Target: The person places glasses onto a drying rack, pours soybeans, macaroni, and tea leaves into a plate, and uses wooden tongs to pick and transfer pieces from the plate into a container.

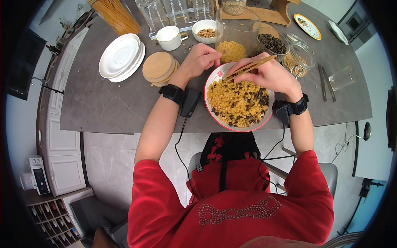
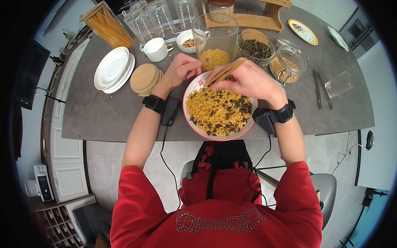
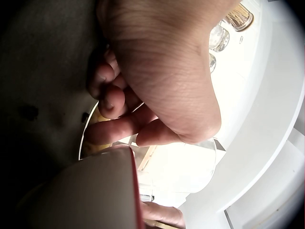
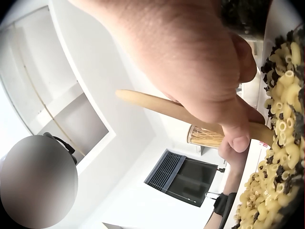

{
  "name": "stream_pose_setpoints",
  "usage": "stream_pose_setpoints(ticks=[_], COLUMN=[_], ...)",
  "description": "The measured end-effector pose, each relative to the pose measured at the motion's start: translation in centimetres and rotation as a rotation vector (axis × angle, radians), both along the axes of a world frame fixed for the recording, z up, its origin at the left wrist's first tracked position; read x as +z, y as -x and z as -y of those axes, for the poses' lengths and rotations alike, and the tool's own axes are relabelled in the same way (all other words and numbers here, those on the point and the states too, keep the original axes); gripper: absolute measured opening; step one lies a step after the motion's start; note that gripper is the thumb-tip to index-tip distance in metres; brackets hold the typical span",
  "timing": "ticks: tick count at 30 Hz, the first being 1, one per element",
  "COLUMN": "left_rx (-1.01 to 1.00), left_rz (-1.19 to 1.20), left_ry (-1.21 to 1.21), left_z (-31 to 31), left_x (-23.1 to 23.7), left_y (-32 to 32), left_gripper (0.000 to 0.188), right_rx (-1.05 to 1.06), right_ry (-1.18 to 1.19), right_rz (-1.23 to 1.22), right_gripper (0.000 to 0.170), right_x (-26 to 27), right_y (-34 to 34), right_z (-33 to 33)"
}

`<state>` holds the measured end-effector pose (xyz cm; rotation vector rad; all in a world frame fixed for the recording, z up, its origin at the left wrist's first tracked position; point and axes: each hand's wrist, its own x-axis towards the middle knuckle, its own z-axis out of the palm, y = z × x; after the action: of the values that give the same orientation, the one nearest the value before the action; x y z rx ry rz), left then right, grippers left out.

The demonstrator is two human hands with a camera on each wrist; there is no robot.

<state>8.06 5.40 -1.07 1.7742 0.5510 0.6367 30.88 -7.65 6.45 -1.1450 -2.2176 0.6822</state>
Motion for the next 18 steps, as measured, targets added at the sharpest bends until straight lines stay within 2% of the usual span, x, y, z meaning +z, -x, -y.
stream_pose_setpoints(ticks=[10, 16, 18], left_rx=[-0.004, -0.003, 0.001], left_rz=[0.009, 0.005, 0.005], left_ry=[0.011, -0.004, -0.008], left_z=[-0.1, 0.0, 0.0], left_x=[-0.1, 0.0, 0.1], left_y=[-0.1, -0.1, -0.1], left_gripper=[0.042, 0.041, 0.041], right_rx=[0.05, -0.019, -0.107], right_ry=[0.001, -0.031, -0.102], right_rz=[0.036, 0.026, -0.046], right_gripper=[0.018, 0.018, 0.019], right_x=[-0.4, 0.5, 1.6], right_y=[-0.2, -0.1, -0.4], right_z=[-0.4, 0.2, 0.6])
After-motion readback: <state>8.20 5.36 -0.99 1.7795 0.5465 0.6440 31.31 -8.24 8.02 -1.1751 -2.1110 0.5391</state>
